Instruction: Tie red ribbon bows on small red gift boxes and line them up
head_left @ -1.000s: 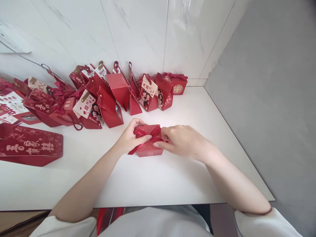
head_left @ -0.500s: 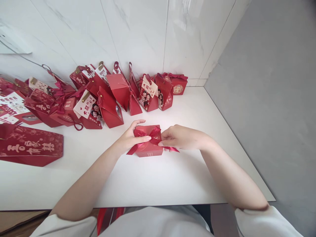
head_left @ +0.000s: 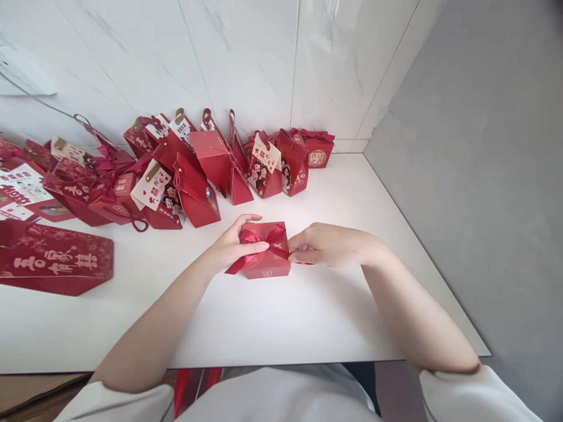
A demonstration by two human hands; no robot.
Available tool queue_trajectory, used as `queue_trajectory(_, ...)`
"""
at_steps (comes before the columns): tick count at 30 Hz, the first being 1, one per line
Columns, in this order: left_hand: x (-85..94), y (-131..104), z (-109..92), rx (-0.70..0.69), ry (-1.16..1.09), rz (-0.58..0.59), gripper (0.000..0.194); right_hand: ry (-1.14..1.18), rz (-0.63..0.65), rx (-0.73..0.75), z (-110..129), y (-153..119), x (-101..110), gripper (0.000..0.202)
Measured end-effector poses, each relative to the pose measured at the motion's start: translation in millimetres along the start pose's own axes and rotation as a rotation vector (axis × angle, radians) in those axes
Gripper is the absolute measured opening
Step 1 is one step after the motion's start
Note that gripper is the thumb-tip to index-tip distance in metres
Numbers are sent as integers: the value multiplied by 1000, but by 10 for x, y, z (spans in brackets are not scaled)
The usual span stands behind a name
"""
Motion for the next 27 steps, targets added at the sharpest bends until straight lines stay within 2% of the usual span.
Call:
queue_trajectory(3,71,14,-18,-109,47,24,74,-27,-74,-98,-61,-23,50,32)
queue_trajectory(6,217,9,-110,-351,101,67,58,2,-246,-188,-131,-40,140,33)
queue_trajectory(9,338,-39,-194,-502,191,163,45,53,-406,-168,-160,-31,192,26)
queue_trajectory(12,376,-83,-219,-477,345,193,40,94,-415,-27,-125,27,143,29)
queue_trajectory(14,351,-98,-228,-451,390,169,28,97,-418,73,-83,70,95,33)
queue_trajectory(17,273,-98,-249,-454,428,109,17,46,-492,153,-14,114,46,31)
queue_trajectory(21,199,-78,-265,-479,432,51,7,-75,-567,138,68,150,12,22)
queue_trajectory(27,153,-64,-239,-464,414,-53,10,-243,-671,55,148,181,-20,19)
Point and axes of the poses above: each hand's wrist, its own y-axis towards the middle knuckle, its own x-axis out of the back of the hand, z = x × y, the point moved 4 cm from there along y, towards the middle knuckle, and after that the axes turned 8 degrees about -x, right-handed, at the moved point
